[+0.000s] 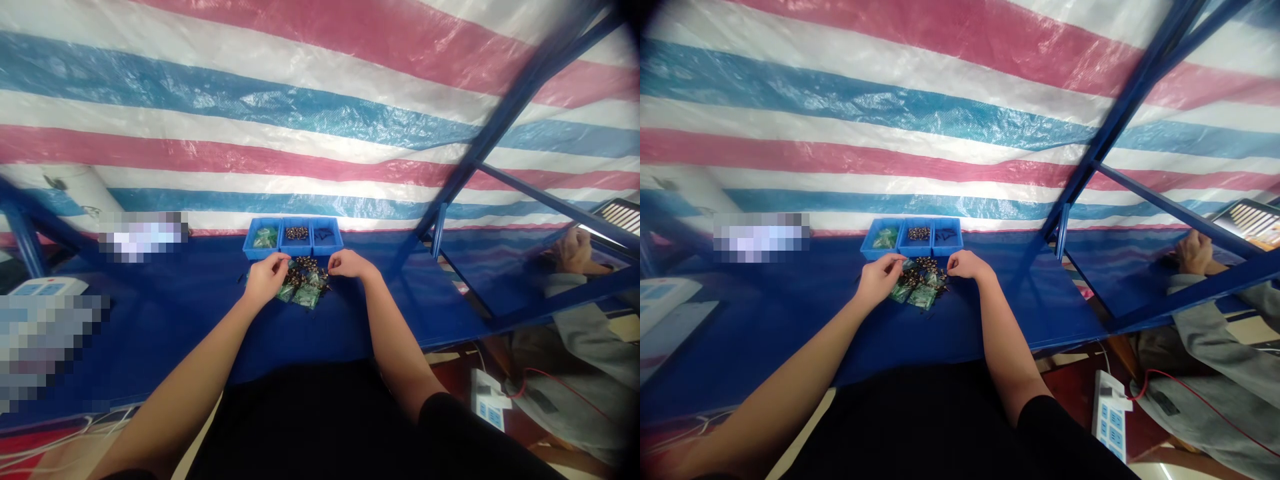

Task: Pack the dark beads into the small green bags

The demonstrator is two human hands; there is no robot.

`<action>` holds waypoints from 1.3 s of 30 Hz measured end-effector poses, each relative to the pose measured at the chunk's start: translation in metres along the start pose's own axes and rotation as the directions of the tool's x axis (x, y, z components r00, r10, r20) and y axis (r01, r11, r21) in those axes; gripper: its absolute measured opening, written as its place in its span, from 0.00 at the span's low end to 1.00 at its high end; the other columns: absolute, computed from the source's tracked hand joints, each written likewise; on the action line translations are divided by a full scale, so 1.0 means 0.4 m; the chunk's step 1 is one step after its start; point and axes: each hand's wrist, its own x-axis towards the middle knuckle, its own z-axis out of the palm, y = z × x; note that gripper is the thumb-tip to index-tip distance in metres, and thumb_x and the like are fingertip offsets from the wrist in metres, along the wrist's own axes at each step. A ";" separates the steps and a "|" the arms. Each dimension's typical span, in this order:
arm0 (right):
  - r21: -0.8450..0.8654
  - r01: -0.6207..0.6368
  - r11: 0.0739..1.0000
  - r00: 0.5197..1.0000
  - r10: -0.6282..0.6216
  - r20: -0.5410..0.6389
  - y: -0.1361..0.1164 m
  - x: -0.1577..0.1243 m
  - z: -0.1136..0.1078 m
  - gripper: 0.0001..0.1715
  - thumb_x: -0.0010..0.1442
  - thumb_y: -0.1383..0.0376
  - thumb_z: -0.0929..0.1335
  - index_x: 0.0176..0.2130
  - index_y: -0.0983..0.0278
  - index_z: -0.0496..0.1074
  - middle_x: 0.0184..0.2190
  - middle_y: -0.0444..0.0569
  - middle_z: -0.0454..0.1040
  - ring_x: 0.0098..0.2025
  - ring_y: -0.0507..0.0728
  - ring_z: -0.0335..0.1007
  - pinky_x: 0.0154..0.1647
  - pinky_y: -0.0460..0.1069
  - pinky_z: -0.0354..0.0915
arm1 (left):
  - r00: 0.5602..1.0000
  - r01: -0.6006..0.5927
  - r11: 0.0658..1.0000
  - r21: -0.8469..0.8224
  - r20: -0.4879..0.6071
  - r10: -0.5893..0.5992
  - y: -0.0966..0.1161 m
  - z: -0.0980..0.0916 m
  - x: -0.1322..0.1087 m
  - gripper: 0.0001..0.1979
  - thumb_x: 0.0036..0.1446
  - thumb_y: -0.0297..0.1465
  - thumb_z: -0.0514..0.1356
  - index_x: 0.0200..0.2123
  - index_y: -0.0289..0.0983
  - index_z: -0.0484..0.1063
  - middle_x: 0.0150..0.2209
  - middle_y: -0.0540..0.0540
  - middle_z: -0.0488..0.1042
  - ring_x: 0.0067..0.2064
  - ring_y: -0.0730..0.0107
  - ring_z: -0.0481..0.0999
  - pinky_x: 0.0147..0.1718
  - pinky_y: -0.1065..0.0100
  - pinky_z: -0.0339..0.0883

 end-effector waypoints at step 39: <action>0.582 0.358 0.731 0.923 -0.182 -0.339 -0.131 0.035 0.138 0.19 0.49 0.56 0.73 0.38 0.65 0.77 0.35 0.50 0.78 0.35 0.54 0.75 0.39 0.50 0.71 | 0.991 -0.131 0.987 0.092 0.014 0.130 0.005 0.019 -0.004 0.15 0.61 0.42 0.54 0.42 0.39 0.74 0.23 0.53 0.72 0.24 0.74 0.71 0.28 0.73 0.62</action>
